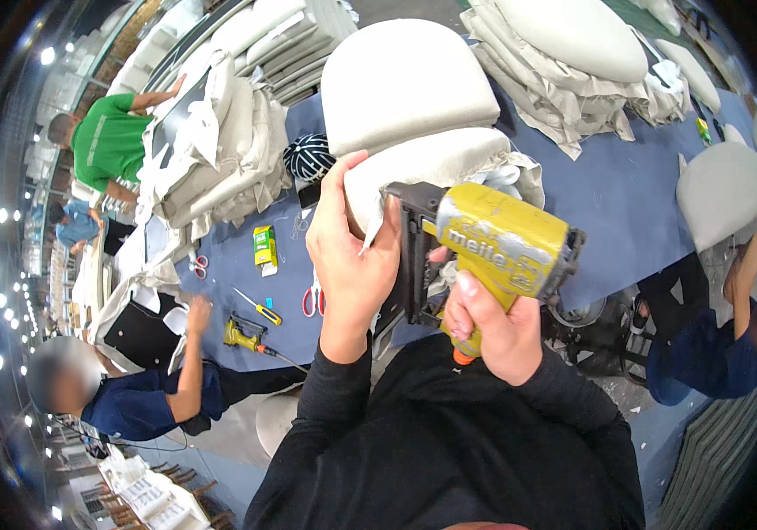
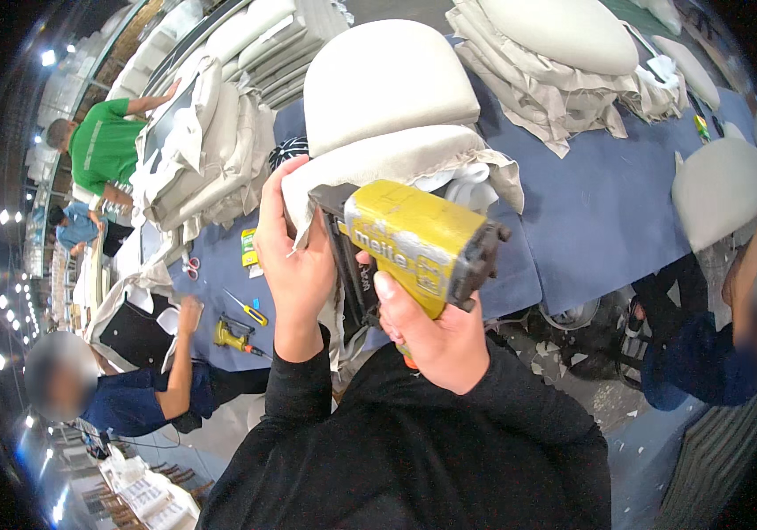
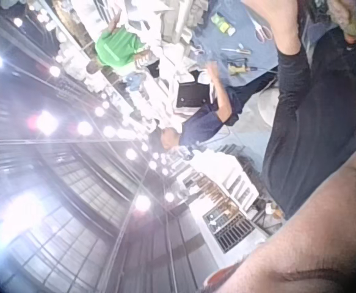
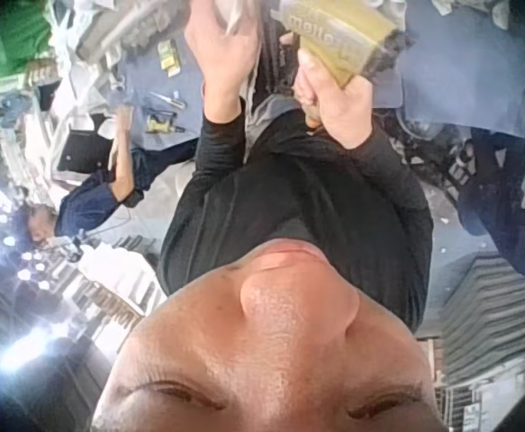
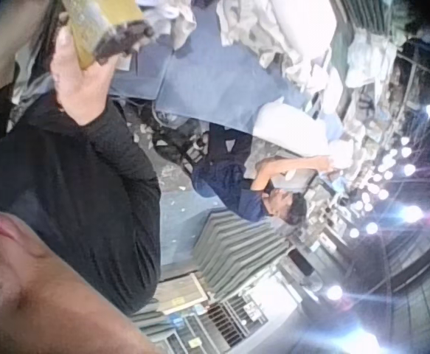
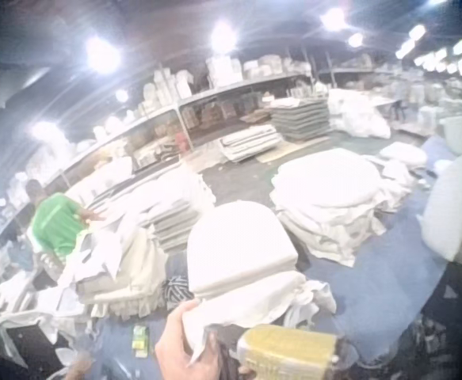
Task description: The person wraps a white fabric cover around a cushion, using a staple gun to secure the fabric to the back. They repeatedly use a screwdriver to tuck and adjust the fabric edges for a tight fit, then staple them down. The process involves trimming excess fabric and ensuring a smooth finish on the cushion.
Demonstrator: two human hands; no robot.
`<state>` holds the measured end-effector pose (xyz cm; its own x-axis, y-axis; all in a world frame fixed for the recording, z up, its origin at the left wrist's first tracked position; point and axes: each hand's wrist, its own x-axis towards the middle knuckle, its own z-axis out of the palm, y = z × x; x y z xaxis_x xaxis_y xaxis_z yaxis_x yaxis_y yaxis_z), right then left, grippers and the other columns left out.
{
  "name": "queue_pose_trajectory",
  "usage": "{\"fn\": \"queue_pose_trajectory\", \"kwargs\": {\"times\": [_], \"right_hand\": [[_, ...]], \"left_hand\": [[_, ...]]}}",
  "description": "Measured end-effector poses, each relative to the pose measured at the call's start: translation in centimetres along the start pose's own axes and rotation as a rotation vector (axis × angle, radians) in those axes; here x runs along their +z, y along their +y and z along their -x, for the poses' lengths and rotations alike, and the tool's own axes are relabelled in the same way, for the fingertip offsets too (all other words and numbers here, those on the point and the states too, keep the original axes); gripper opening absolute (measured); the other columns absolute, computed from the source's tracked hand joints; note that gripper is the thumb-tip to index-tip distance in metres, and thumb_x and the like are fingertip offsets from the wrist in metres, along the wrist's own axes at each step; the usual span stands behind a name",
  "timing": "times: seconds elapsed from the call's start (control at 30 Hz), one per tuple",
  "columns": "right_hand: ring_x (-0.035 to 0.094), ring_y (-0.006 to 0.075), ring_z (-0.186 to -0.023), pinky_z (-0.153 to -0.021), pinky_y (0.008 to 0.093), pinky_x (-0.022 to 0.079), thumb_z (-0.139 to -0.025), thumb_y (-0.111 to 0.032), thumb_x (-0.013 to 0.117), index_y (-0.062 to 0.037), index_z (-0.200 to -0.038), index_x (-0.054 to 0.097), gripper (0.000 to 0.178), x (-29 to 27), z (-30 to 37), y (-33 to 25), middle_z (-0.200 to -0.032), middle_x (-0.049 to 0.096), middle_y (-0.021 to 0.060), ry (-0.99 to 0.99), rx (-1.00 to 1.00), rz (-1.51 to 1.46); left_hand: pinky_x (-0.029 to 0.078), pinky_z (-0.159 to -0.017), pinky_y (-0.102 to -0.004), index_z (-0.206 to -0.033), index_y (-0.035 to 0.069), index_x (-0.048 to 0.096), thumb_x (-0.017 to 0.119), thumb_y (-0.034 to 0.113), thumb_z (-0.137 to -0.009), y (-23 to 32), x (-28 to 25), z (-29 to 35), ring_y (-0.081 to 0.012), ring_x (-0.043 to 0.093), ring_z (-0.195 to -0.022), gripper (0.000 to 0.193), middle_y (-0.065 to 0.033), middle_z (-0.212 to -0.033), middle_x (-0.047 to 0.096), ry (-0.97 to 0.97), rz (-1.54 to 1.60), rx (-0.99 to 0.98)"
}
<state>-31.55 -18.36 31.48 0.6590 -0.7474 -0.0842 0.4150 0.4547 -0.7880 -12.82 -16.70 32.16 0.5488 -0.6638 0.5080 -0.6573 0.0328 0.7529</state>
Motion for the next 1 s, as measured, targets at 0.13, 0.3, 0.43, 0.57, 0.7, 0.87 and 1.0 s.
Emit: {"fn": "queue_pose_trajectory", "kwargs": {"times": [0.13, 0.3, 0.43, 0.57, 0.7, 0.87, 1.0], "right_hand": [[0.051, 0.0035, -0.065, -0.058, 0.0229, 0.045, -0.11, -0.011, 0.062, 0.001, -0.143, 0.057, 0.035, 0.3, 0.0, 0.9, -0.106, 0.07, 0.0038, -0.002, 0.036, 0.012], [0.052, 0.0023, -0.068, -0.058, 0.0223, 0.045, -0.109, -0.008, 0.063, -0.0006, -0.146, 0.056, 0.038, 0.9, 0.1, 1.2, -0.113, 0.071, 0.0034, 0.008, 0.066, -0.018], [0.052, 0.0019, -0.07, -0.059, 0.0219, 0.045, -0.108, -0.006, 0.062, -0.0014, -0.148, 0.055, 0.041, 1.3, 0.1, 1.0, -0.121, 0.071, 0.0043, 0.027, 0.083, -0.019], [0.053, 0.0024, -0.071, -0.06, 0.0221, 0.046, -0.108, -0.007, 0.063, -0.0009, -0.147, 0.055, 0.04, 1.2, 0.1, 1.1, -0.123, 0.071, 0.0049, 0.028, 0.089, -0.013], [0.053, 0.0036, -0.069, -0.06, 0.023, 0.045, -0.108, -0.009, 0.065, -0.0003, -0.141, 0.057, 0.035, 1.0, 0.5, 0.8, -0.112, 0.069, 0.0036, 0.021, 0.117, 0.077], [0.048, 0.0044, -0.064, -0.059, 0.0241, 0.042, -0.111, -0.023, 0.063, 0.0006, -0.134, 0.063, 0.033, -0.1, -0.5, -1.3, -0.078, 0.056, -0.0029, -0.055, 0.209, 0.001], [0.045, 0.0047, -0.062, -0.058, 0.0239, 0.04, -0.11, -0.026, 0.062, 0.0002, -0.141, 0.06, 0.041, -5.7, -0.9, -0.7, -0.071, 0.048, -0.0052, -0.04, 0.133, 0.092]], "left_hand": [[0.057, -0.087, -0.0375, -0.136, 0.003, 0.063, 0.072, -0.004, -0.086, -0.7, 0.0, 0.1, -0.0302, 0.075, -0.096, 0.051, -0.0182, -0.107, 0.075, 0.003, 0.019, 0.032], [0.057, -0.087, -0.0362, -0.136, 0.003, 0.063, 0.072, -0.005, -0.085, -1.1, -0.4, 0.0, -0.0269, 0.076, -0.096, 0.053, -0.0172, -0.107, 0.075, 0.004, 0.022, 0.049], [0.057, -0.085, -0.0349, -0.136, 0.003, 0.064, 0.071, -0.006, -0.085, -1.0, -0.8, -0.1, -0.0232, 0.076, -0.095, 0.052, -0.016, -0.107, 0.076, -0.011, 0.023, 0.009], [0.057, -0.085, -0.0341, -0.135, 0.003, 0.064, 0.072, -0.005, -0.085, -0.7, -1.0, -0.3, -0.0216, 0.075, -0.095, 0.051, -0.0161, -0.108, 0.076, -0.045, 0.004, 0.016], [0.057, -0.088, -0.033, -0.135, 0.003, 0.064, 0.072, -0.004, -0.085, -1.5, -0.8, -0.5, -0.0197, 0.075, -0.097, 0.051, -0.0156, -0.108, 0.076, -0.097, 0.095, 0.03], [0.056, -0.092, -0.0324, -0.139, 0.001, 0.06, 0.079, 0.001, -0.087, -1.7, -0.9, -0.3, -0.0168, 0.072, -0.104, 0.055, -0.0132, -0.116, 0.075, -0.041, 0.133, 0.007], [0.056, -0.092, -0.0315, -0.137, 0.0, 0.062, 0.085, 0.013, -0.091, -3.0, -2.1, -0.7, -0.0141, 0.071, -0.103, 0.053, -0.0108, -0.114, 0.075, -0.022, 0.237, -0.054]]}}
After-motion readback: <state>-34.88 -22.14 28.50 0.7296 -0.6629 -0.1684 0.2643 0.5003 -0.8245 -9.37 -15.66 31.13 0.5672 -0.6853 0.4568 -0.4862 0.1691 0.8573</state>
